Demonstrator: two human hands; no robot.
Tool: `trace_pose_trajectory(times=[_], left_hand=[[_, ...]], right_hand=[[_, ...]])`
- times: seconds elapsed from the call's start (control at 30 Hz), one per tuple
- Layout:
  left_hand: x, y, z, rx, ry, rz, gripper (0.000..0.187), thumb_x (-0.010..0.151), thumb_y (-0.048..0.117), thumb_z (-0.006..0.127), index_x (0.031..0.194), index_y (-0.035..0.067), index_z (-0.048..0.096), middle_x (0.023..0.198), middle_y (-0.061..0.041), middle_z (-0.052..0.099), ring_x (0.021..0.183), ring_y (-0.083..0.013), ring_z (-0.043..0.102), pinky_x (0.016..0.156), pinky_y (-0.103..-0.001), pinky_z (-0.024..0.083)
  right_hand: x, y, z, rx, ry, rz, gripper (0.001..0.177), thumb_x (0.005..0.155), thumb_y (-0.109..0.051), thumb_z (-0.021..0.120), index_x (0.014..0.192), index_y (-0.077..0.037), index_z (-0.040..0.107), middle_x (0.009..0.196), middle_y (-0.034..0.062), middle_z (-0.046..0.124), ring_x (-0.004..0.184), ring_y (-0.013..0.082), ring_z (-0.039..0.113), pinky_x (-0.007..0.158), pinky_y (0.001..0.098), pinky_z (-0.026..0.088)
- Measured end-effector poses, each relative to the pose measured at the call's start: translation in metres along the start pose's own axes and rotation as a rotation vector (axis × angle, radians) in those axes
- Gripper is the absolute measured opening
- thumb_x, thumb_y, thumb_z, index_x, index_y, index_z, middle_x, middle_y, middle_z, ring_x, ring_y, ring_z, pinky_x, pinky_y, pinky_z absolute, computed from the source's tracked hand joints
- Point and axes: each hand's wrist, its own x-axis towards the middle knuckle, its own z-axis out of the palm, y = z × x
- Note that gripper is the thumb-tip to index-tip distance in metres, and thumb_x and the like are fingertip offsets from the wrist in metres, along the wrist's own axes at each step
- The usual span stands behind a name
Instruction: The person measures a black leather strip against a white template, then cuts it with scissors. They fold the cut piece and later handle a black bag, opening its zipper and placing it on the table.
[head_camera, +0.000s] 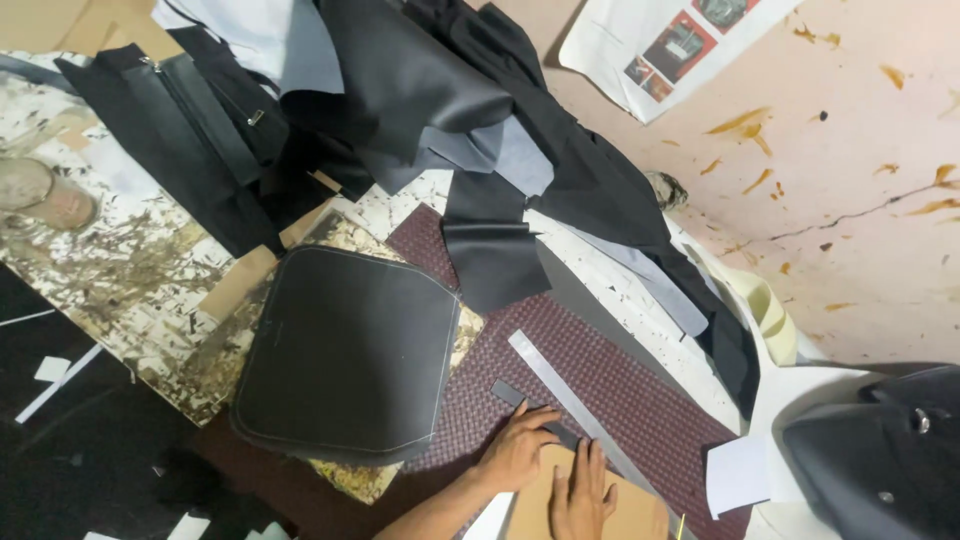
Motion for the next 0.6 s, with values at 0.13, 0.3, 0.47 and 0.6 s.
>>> trace_pose_trajectory(times=[0.13, 0.3, 0.47, 0.6], left_hand=[[0.064, 0.058, -0.107, -0.461, -0.035, -0.466, 0.036, 0.106, 0.010, 0.043, 0.136, 0.005, 0.061, 0.146, -0.017, 0.058, 0.135, -0.0303, 0.058, 0.115, -0.042, 0.046], [0.185, -0.049, -0.273, -0.278, 1.136, -0.629, 0.138, 0.079, 0.060, 0.079, 0.157, -0.009, -0.011, 0.168, -0.030, -0.015, 0.157, -0.0421, -0.014, 0.127, -0.052, -0.004], [0.251, -0.128, -0.442, -0.530, 1.221, -1.010, 0.087, 0.069, 0.053, 0.074, 0.137, 0.001, 0.056, 0.138, -0.020, 0.059, 0.119, -0.0373, 0.063, 0.097, -0.048, 0.051], [0.344, -0.046, -0.541, -1.023, 1.207, -0.338, 0.035, 0.069, 0.040, 0.064, 0.099, 0.024, 0.053, 0.103, 0.002, 0.059, 0.096, -0.0160, 0.055, 0.098, -0.035, 0.048]], right_hand=[[-0.005, 0.000, 0.019, -0.106, 0.272, -0.080, 0.070, 0.096, -0.060, 0.039, 0.156, -0.026, 0.046, 0.167, -0.0014, 0.039, 0.153, 0.0175, 0.036, 0.118, 0.0583, 0.019], [-0.004, -0.018, 0.024, -0.106, 0.290, 0.089, 0.071, 0.095, -0.066, 0.035, 0.145, -0.022, 0.061, 0.159, 0.0025, 0.050, 0.150, 0.0227, 0.043, 0.124, 0.0587, 0.021], [-0.003, -0.022, 0.014, -0.105, 0.353, 0.057, 0.065, 0.096, -0.061, 0.038, 0.144, -0.025, 0.062, 0.158, -0.0007, 0.052, 0.146, 0.0194, 0.047, 0.122, 0.0538, 0.026], [-0.011, -0.019, 0.005, -0.128, 0.386, -0.115, 0.064, 0.095, -0.056, 0.045, 0.151, -0.026, 0.052, 0.163, -0.0016, 0.047, 0.149, 0.0169, 0.045, 0.116, 0.0541, 0.031]])
